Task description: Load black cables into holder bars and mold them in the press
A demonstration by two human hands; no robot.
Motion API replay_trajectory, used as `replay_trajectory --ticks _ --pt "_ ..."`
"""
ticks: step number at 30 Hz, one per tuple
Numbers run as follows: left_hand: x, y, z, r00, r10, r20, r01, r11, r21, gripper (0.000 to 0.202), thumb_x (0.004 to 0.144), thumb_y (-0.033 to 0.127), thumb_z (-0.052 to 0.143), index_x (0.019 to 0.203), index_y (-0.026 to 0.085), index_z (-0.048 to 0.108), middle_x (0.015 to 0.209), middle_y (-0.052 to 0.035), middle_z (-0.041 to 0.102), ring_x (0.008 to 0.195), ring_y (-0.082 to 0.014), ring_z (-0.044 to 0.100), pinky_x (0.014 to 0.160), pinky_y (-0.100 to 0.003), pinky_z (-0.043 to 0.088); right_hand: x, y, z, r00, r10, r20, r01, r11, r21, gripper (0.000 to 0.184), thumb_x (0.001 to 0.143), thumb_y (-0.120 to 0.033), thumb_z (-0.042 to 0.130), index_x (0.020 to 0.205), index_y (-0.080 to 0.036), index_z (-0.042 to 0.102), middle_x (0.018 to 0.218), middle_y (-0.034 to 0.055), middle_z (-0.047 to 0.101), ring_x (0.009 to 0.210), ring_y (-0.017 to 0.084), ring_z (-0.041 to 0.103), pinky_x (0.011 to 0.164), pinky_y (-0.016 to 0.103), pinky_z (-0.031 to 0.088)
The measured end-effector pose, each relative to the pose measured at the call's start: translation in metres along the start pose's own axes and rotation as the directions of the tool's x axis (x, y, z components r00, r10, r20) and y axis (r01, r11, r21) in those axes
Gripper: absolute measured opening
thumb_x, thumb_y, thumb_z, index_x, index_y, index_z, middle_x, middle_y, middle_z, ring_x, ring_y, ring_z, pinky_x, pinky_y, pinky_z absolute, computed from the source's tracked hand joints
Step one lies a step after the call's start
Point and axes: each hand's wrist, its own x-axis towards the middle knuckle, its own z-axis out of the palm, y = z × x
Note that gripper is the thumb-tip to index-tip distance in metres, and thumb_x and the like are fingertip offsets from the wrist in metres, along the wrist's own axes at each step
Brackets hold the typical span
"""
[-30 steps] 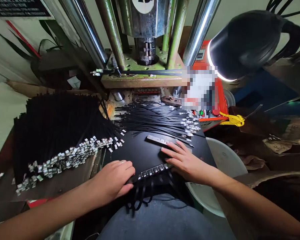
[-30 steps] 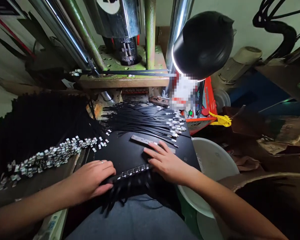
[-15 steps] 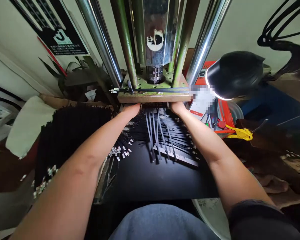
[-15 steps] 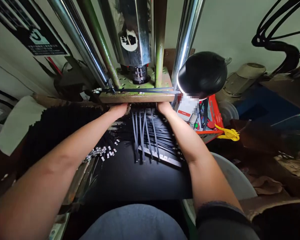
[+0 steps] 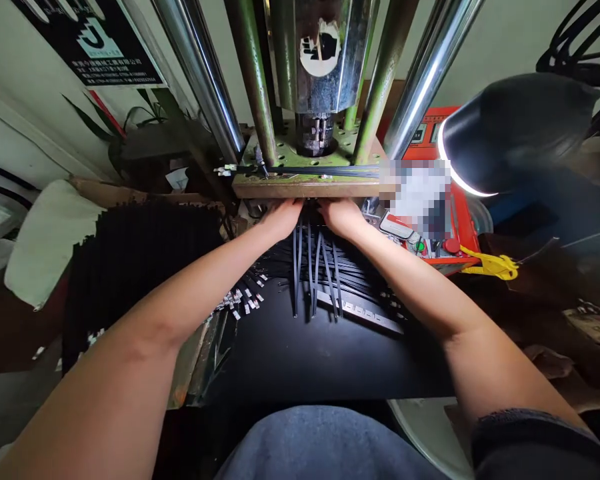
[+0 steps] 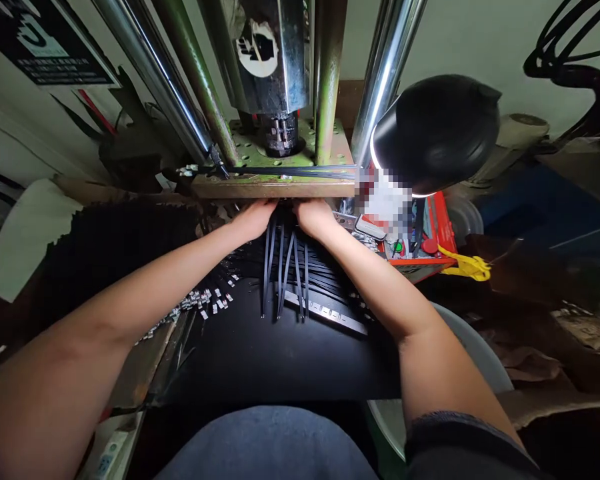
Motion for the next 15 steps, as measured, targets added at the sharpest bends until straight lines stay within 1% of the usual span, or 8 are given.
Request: replay_trajectory --ticks 2,4,6,8,9,12,14,15 --pt "-0.009 0.013 0.003 0.999 0.040 -0.006 -0.040 0.999 0.031 0.050 0.098 0.014 0.033 0.147 0.017 0.041 0.147 -0.0137 0.045 0.131 -0.0274 0.047 0.114 -0.041 0.037 -0.008 -0.013 0.000 0.999 -0.046 0.026 0.047 0.998 -0.033 0.042 0.098 -0.019 0.039 0.133 -0.007 0.057 0.134 0.0187 0.059 0.124 0.030 0.051 0.108 0.042 0.037" --pt "-0.015 0.024 0.007 0.999 0.032 -0.015 -0.031 0.998 0.061 0.049 0.097 0.011 0.030 0.144 0.012 0.044 0.140 -0.0181 0.051 0.126 -0.0316 0.051 0.110 -0.046 0.040 -0.014 -0.020 0.000 0.997 -0.067 0.039 0.069 0.996 -0.058 0.046 0.098 -0.016 0.034 0.139 -0.004 0.052 0.137 0.0203 0.055 0.128 0.032 0.047 0.112 0.046 0.031" --pt "-0.018 0.032 0.010 1.000 0.009 -0.028 -0.007 0.996 0.083 0.049 0.098 0.012 0.026 0.143 0.008 0.045 0.132 -0.0209 0.056 0.125 -0.0335 0.052 0.109 -0.048 0.041 -0.016 -0.025 -0.001 0.996 -0.069 0.050 0.072 0.995 -0.070 0.048 0.099 -0.013 0.031 0.142 -0.001 0.048 0.140 0.0230 0.052 0.131 0.034 0.043 0.114 0.050 0.025" --pt "-0.015 0.037 0.011 0.999 -0.010 -0.039 0.014 0.995 0.099 0.048 0.098 0.011 0.025 0.142 0.006 0.045 0.129 -0.0225 0.057 0.127 -0.0332 0.050 0.111 -0.048 0.039 -0.013 -0.028 -0.003 0.997 -0.050 0.061 0.055 0.996 -0.069 0.048 0.099 -0.011 0.030 0.143 0.002 0.045 0.142 0.0259 0.049 0.132 0.035 0.043 0.114 0.051 0.025" --pt "-0.013 0.038 0.010 0.999 -0.018 -0.037 0.022 0.994 0.104 0.048 0.097 0.010 0.025 0.141 0.005 0.046 0.129 -0.0229 0.057 0.127 -0.0329 0.050 0.111 -0.047 0.038 -0.010 -0.029 -0.006 0.997 -0.034 0.071 0.038 0.997 -0.063 0.047 0.099 -0.010 0.030 0.142 0.003 0.045 0.141 0.0271 0.050 0.131 0.034 0.045 0.112 0.051 0.028" --pt "-0.009 0.039 -0.002 1.000 -0.015 -0.005 0.015 0.994 0.104 0.047 0.097 0.010 0.029 0.141 0.007 0.047 0.132 -0.0209 0.057 0.129 -0.0329 0.050 0.112 -0.049 0.038 -0.012 -0.032 -0.028 0.993 0.002 0.118 0.000 1.000 -0.018 0.044 0.097 -0.006 0.036 0.138 0.003 0.049 0.133 0.0252 0.057 0.120 0.029 0.057 0.104 0.039 0.040" --pt "-0.025 0.037 -0.018 1.000 0.022 0.003 -0.022 0.996 0.084 0.053 0.095 0.008 0.033 0.147 0.007 0.040 0.146 -0.0191 0.046 0.139 -0.0326 0.040 0.117 -0.049 0.033 -0.040 -0.036 -0.052 0.994 0.000 0.105 -0.002 1.000 0.013 0.047 0.095 -0.002 0.038 0.141 0.000 0.047 0.134 0.0215 0.057 0.120 0.024 0.058 0.103 0.032 0.041" --pt "-0.044 0.035 -0.027 0.999 0.054 -0.003 -0.054 0.998 0.045 0.058 0.093 0.006 0.034 0.151 0.008 0.034 0.154 -0.0178 0.037 0.143 -0.0309 0.034 0.119 -0.047 0.030 -0.066 -0.039 -0.065 0.997 -0.015 0.079 0.012 0.999 0.042 0.049 0.093 0.000 0.037 0.141 -0.002 0.047 0.135 0.0191 0.057 0.121 0.022 0.057 0.103 0.029 0.041"
